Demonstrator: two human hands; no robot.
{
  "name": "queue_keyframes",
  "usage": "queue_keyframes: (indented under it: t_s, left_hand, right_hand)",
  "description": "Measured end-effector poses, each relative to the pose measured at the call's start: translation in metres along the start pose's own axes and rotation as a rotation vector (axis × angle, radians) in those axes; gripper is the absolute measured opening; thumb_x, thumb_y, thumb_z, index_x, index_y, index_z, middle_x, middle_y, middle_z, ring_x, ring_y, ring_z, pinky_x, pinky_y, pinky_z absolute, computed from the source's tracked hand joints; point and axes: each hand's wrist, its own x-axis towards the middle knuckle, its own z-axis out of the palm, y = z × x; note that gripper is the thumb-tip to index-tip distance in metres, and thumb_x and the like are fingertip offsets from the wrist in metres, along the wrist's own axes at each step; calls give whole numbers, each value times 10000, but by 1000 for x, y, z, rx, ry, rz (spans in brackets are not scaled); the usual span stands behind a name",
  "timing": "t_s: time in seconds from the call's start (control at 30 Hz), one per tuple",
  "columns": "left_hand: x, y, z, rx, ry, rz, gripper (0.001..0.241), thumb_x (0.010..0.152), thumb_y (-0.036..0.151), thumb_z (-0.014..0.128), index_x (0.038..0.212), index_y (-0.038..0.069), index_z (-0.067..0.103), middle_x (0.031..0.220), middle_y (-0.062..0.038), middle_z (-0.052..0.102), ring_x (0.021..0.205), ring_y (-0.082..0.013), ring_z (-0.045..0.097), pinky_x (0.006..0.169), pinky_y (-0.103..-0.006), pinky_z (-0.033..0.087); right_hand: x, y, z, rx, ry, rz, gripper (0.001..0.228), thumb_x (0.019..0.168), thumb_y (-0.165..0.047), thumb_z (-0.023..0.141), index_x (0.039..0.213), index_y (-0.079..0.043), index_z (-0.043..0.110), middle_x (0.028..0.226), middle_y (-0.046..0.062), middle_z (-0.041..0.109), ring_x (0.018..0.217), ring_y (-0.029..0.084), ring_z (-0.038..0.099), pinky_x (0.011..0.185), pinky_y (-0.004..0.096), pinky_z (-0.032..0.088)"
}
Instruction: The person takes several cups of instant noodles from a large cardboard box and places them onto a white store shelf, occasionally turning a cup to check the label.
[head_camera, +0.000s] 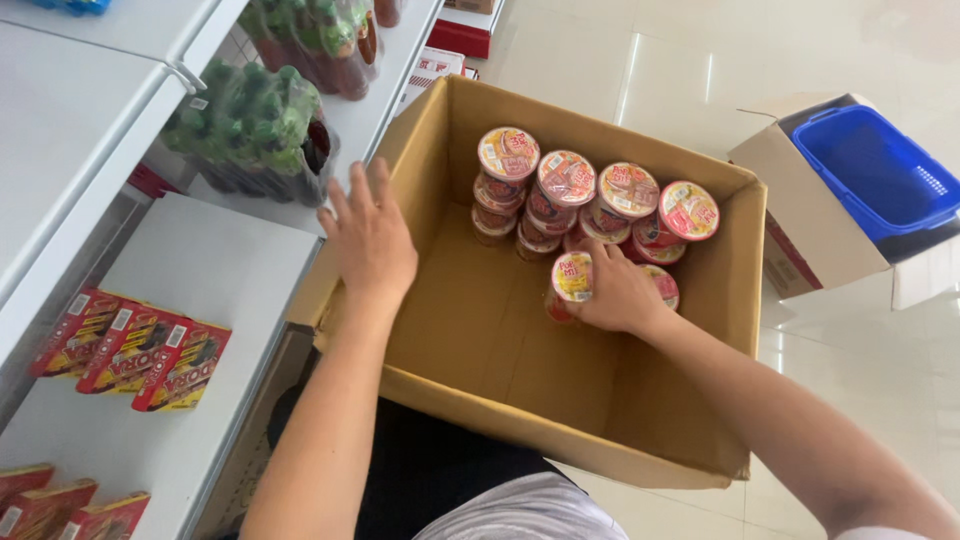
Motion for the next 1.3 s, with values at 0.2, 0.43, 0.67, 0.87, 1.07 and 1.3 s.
queue_keyframes:
  t_s: [0.2, 0.43, 0.67, 0.87, 1.07, 1.3]
  left_hand:
    - [18, -52, 63, -20, -158, -163, 434, 967, 160, 553, 1362, -10, 491, 1181, -192, 621, 1033, -429, 705, 897, -572, 555]
    - [24, -63, 70, -1, -196, -176, 419, 1001, 240, 588, 1331, -16, 554, 1034, -231, 733, 975, -452, 734, 825, -585, 592]
    - [17, -73, 64, -13, -213, -116, 348, 1007, 302, 626, 1247, 48, 627, 1004, -261, 742, 990, -489, 727, 831, -607, 582]
    - [17, -78, 60, -99, -282, -162, 373, 1034, 358, 598, 1177, 19, 658, 1097, -266, 678, 1027, -507, 649, 833, -594, 535]
    - [15, -78, 65, -201, -304, -185, 346, 1029, 288, 587, 1248, 24, 634, 1135, -269, 662, 1059, -504, 638, 867, -570, 529]
    - [-22, -73, 29, -230, -343, -218, 488, 1043, 249, 522, 1402, -79, 559, 1226, -351, 658, 1172, -524, 633, 944, -634, 537]
  right_hand:
    - [23, 16, 20, -129, -16, 27, 893, 685, -519, 833, 1393, -182, 406, 1302, 176, 560, 1152, 423, 679, 935, 555, 571]
    - [24, 19, 24, -246, -29, 37, 945, 761, -558, 827, 1452, -92, 382, 1430, 217, 484, 1341, 407, 537, 1040, 565, 502]
    - [-44, 89, -36, -429, 875, -34, 702, 780, -525, 783, 1314, -104, 607, 1148, 139, 616, 1124, 354, 605, 896, 453, 493]
    - [-94, 110, -58, 423, 247, 654, 834, 908, -497, 616, 1557, -76, 305, 1417, 182, 579, 1313, 398, 519, 1043, 510, 415]
    - [-72, 136, -25, 252, 321, 477, 309, 945, -258, 446, 981, 10, 596, 1033, 261, 685, 943, 474, 628, 711, 574, 478]
    - [-71, 169, 0, 108, 379, 388, 296, 901, -339, 626, 1046, -111, 746, 891, 180, 753, 974, 426, 728, 751, 562, 589]
